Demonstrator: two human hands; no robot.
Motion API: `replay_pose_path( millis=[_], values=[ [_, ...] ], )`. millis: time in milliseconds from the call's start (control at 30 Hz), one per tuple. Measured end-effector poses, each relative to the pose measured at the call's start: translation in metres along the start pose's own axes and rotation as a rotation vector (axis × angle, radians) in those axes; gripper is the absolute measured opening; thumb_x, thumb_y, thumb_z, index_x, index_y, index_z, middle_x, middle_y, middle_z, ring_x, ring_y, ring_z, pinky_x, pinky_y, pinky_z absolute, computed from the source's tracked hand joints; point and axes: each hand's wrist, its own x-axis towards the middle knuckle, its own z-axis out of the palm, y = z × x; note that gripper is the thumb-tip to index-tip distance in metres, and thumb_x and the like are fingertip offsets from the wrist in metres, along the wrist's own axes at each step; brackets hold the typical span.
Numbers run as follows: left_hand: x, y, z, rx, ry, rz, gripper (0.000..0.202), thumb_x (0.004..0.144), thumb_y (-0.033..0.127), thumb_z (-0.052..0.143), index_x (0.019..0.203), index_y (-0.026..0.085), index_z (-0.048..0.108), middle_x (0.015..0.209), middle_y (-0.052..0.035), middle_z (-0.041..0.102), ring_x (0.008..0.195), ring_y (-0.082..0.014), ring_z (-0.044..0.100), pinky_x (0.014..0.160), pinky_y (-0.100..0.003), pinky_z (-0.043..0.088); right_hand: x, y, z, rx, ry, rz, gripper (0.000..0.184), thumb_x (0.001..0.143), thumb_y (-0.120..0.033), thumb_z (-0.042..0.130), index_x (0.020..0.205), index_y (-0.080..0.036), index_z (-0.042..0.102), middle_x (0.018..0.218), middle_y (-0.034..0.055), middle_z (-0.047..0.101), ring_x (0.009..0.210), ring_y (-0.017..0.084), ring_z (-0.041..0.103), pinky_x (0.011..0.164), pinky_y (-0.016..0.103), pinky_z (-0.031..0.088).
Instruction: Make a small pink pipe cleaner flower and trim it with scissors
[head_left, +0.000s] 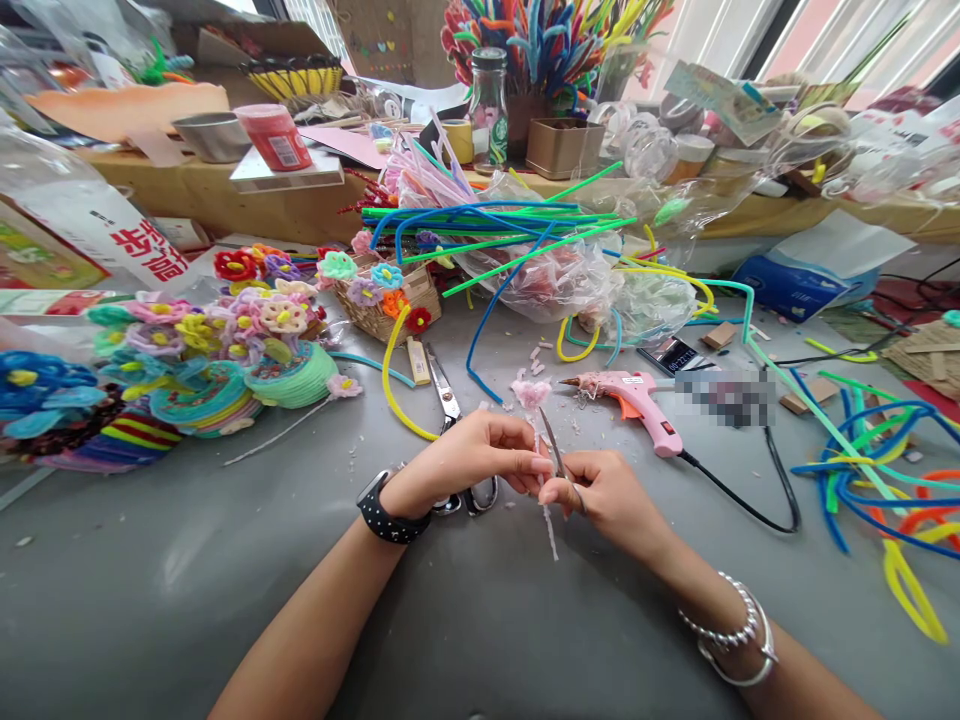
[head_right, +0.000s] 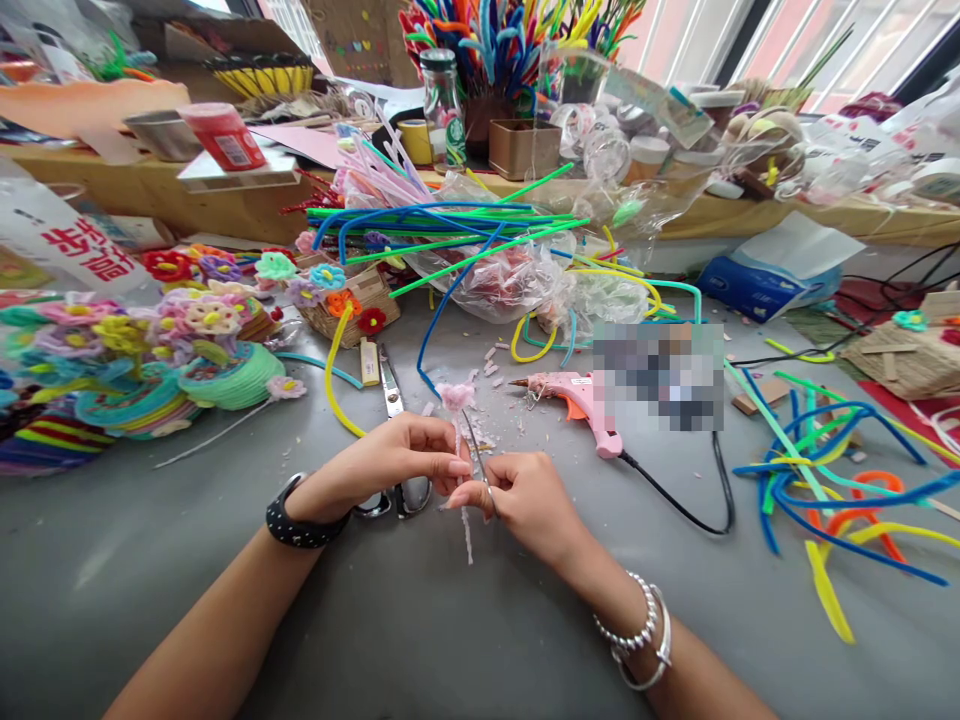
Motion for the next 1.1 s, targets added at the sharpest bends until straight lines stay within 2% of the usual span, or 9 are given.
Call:
replay_pose_path(
  millis=[267, 567, 833, 1100],
  values=[
    [-0.001, 0.0019, -0.0002, -0.002, 0.009, 0.018, 0.019, 0.068, 0.03, 0.061, 0.067, 0.012, 0.058, 0.062, 0.0014, 0.058, 0.057, -0.0066, 0.055, 0.059, -0.02, 0.045, -0.0011, 0.0035, 0.001, -0.107, -0.057, -0.088, 0.066, 0.058, -0.078, 0.032, 0.051, -0.014, 0.046, 0.051, -0.0035, 0.034, 0.05, 0.008, 0.028, 0.044, 0.021, 0.021],
    [-0.001, 0.0005, 0.0003, 0.01, 0.007, -0.006, 0.019, 0.066, 0.03, 0.063, 0.065, 0.012, 0.057, 0.061, 0.0019, 0.059, 0.056, -0.0065, 0.055, 0.058, -0.02, 0.045, -0.0023, 0.0006, 0.0025, -0.216, 0.02, -0.1, 0.057, 0.062, -0.069, 0.045, 0.051, -0.014, 0.052, 0.047, -0.0039, 0.04, 0.046, 0.007, 0.031, 0.043, 0.02, 0.02],
    [-0.0006, 0.0005, -0.001, 0.056, 0.033, 0.013, 0.021, 0.065, 0.032, 0.063, 0.065, 0.012, 0.058, 0.059, 0.0016, 0.057, 0.058, -0.0075, 0.054, 0.058, -0.02, 0.043, -0.0011, 0.0027, 0.0052, -0.221, 0.135, -0.112, 0.058, 0.063, -0.065, 0.049, 0.041, -0.015, 0.03, 0.041, -0.0053, 0.031, 0.043, 0.006, 0.026, 0.041, 0.019, 0.019],
    [0.0, -0.0029, -0.0019, 0.063, 0.045, 0.015, 0.021, 0.065, 0.033, 0.063, 0.065, 0.012, 0.057, 0.06, 0.0014, 0.056, 0.058, -0.0078, 0.054, 0.058, -0.021, 0.043, -0.0001, 0.0043, 0.0058, -0.213, 0.149, -0.133, 0.058, 0.065, -0.065, 0.047, 0.041, -0.017, 0.026, 0.041, -0.0053, 0.026, 0.043, 0.006, 0.023, 0.041, 0.021, 0.019]
  ],
)
